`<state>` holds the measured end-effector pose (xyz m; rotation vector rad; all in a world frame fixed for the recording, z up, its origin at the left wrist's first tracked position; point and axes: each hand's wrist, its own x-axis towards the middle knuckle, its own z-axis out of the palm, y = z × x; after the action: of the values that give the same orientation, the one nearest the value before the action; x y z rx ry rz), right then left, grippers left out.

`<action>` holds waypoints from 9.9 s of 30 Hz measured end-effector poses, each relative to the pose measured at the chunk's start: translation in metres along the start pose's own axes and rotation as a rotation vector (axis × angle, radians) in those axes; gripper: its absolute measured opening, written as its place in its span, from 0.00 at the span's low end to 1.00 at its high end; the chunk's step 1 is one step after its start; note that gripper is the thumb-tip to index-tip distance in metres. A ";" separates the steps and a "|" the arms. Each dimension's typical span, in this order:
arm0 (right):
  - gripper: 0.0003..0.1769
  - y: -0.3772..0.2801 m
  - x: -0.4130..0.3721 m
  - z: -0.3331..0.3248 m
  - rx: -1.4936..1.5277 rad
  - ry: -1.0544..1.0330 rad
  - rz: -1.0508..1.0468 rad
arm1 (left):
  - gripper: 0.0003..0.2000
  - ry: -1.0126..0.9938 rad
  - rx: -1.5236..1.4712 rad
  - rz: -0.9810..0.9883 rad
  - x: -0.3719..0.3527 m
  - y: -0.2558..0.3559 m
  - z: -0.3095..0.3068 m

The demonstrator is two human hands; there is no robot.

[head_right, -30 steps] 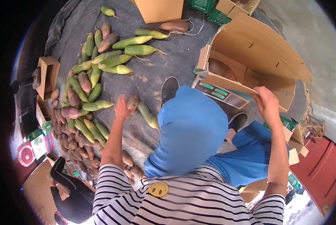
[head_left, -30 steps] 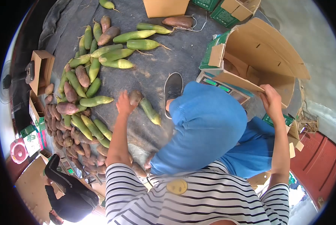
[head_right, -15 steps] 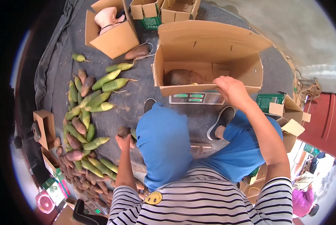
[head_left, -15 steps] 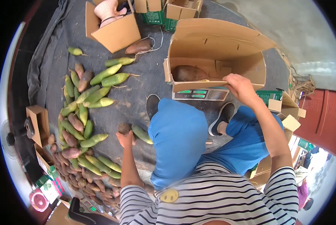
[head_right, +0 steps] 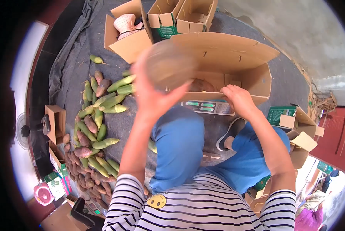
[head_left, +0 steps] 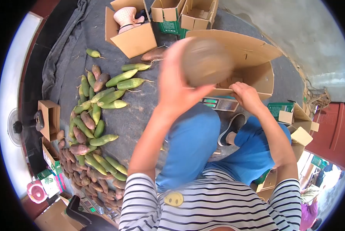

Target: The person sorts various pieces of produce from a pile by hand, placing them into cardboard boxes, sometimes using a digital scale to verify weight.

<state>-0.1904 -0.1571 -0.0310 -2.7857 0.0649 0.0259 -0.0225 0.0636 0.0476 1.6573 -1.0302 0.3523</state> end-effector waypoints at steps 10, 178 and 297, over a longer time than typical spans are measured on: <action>0.11 -0.001 -0.005 0.005 0.015 0.006 -0.063 | 0.26 -0.151 0.100 -0.394 -0.031 -0.074 -0.021; 0.07 -0.213 -0.004 -0.113 0.381 0.324 -0.347 | 0.15 0.467 -0.035 -0.493 -0.121 0.023 -0.083; 0.15 0.006 -0.020 0.004 0.097 -0.092 -0.113 | 0.19 -0.116 0.134 -0.555 -0.063 -0.070 -0.054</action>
<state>-0.2104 -0.1605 -0.0366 -2.6828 -0.1114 0.1194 0.0092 0.1415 -0.0209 2.0213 -0.5980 -0.0450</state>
